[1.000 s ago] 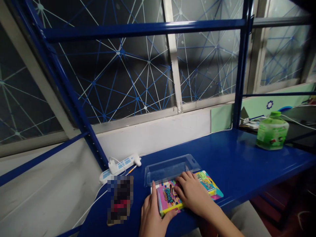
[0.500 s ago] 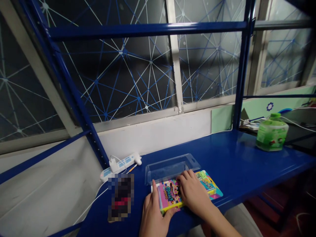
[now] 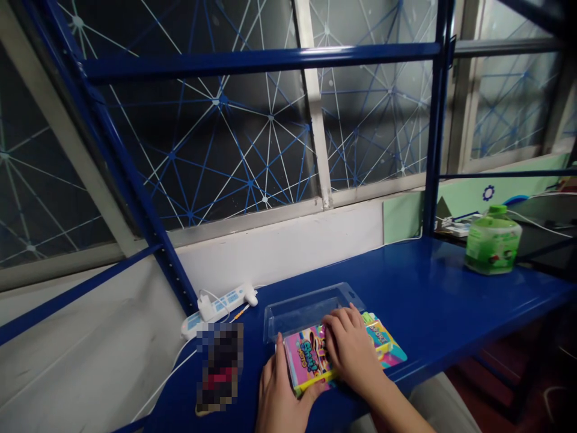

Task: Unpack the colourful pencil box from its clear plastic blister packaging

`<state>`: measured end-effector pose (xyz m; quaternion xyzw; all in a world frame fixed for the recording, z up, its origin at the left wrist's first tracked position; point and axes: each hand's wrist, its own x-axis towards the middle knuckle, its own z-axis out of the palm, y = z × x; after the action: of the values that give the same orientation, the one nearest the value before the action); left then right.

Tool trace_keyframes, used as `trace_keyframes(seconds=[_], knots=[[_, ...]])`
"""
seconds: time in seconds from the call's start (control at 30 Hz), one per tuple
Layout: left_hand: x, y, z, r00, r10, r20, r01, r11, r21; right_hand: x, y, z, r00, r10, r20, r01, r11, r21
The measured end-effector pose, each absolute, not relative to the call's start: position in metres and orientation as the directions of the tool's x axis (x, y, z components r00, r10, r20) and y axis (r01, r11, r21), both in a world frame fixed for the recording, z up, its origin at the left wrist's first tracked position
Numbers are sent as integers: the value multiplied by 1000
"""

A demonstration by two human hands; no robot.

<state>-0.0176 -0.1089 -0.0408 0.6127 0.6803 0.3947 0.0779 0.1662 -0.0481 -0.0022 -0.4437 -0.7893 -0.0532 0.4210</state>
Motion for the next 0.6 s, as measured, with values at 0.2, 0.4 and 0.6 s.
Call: trace_keyframes(seconds=[0.2, 0.4, 0.6], knots=[[-26, -113, -40, -135, 812, 568, 702, -326, 633, 194, -69, 3, -222, 618, 755, 585, 703, -404], [-41, -124, -28, 29, 856, 517, 584, -434, 686, 254, -71, 4, -162, 844, 512, 442, 526, -727], [-51, -121, -29, 33, 931, 364, 595, -311, 741, 312, -69, -19, -335, 864, 376, 308, 477, -823]])
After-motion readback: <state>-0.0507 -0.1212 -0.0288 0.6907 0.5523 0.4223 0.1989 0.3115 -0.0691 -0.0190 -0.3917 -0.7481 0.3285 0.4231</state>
